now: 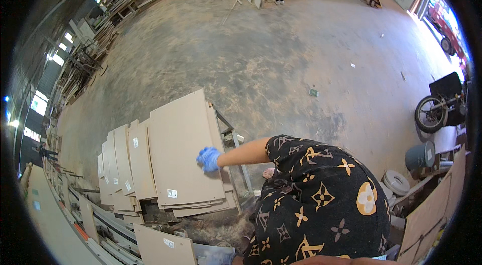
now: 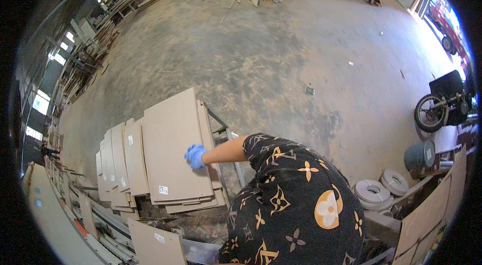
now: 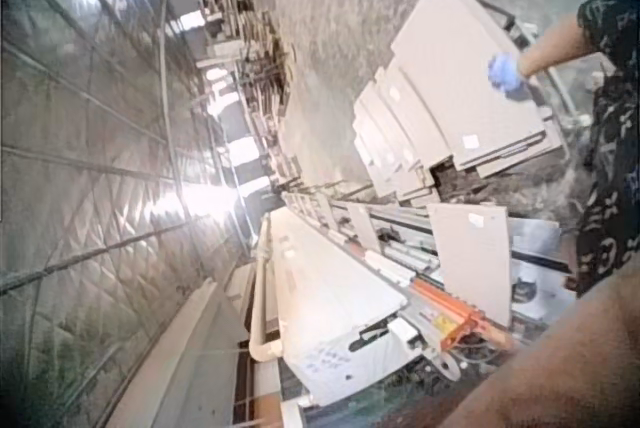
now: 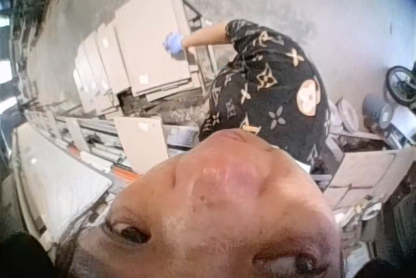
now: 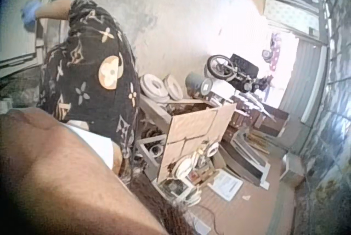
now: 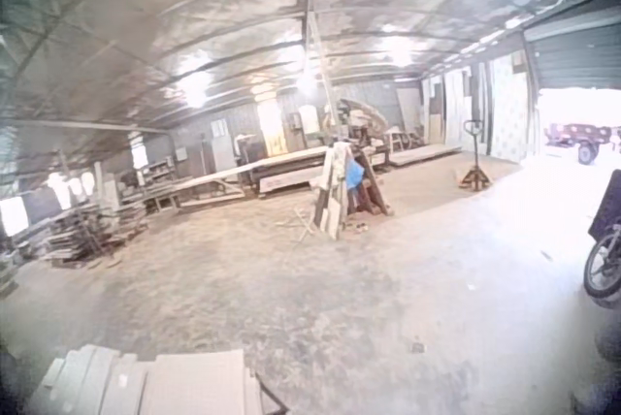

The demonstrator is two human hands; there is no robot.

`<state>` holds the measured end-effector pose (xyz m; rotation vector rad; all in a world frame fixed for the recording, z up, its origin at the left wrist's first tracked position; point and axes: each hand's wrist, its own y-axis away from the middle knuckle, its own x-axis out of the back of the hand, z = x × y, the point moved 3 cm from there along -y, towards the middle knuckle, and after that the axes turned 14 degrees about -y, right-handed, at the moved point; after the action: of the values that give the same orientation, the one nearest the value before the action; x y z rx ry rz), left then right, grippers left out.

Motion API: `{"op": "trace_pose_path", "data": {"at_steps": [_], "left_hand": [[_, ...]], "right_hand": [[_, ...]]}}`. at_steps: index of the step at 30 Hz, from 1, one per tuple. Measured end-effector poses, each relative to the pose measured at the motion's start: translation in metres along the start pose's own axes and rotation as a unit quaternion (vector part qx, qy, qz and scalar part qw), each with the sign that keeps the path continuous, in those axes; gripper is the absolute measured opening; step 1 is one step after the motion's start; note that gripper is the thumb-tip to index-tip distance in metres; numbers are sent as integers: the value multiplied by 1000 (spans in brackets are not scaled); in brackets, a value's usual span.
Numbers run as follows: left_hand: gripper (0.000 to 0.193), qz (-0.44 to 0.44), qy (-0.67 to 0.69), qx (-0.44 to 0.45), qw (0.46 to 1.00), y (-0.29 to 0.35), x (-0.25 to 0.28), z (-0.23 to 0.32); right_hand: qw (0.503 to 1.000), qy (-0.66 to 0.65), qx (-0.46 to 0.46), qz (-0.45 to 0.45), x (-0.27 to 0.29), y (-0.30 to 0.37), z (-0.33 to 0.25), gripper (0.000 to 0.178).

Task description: The person repeatedly picks up flat wooden panels from a conveyor belt and stacks them on the floor. The person wears blue gloves and handles the panels one at a time, placing them in a growing pile.

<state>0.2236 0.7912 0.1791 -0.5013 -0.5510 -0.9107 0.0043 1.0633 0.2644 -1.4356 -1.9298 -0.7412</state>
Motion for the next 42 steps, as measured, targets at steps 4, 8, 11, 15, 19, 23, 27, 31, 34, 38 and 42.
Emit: {"op": "trace_pose_path", "data": {"at_steps": [4,8,11,15,19,23,27,31,34,38,42], "left_hand": [[49,-78,85,112,987,15,-12,0],[52,-173,297,207,916,40,-22,12],[54,-189,328,144,914,53,-33,21],[60,-87,210,148,963,56,-33,8],[58,-59,159,163,972,62,-20,-7],[48,-67,167,220,959,67,-5,-13],[38,-174,232,321,901,73,6,-19],[30,-145,376,313,860,98,45,-32],[32,-199,135,213,947,122,97,-45],[40,-110,150,349,919,178,191,-60],[54,9,145,341,929,211,292,-78]], "right_hand": [[995,83,-17,61,37,-19,32,44],[979,186,-83,-27,59,-27,29,58],[973,174,-147,22,82,-28,28,74],[972,135,-164,105,108,-36,27,91],[966,134,-179,131,117,-43,48,100],[975,-4,-160,157,118,-60,93,85],[980,-57,-158,105,115,-67,124,70],[983,-103,-114,100,101,-16,137,55],[971,-230,-64,35,87,43,141,45],[952,-164,-174,-192,43,107,130,46],[871,-398,-235,-164,-37,150,65,33]]}}
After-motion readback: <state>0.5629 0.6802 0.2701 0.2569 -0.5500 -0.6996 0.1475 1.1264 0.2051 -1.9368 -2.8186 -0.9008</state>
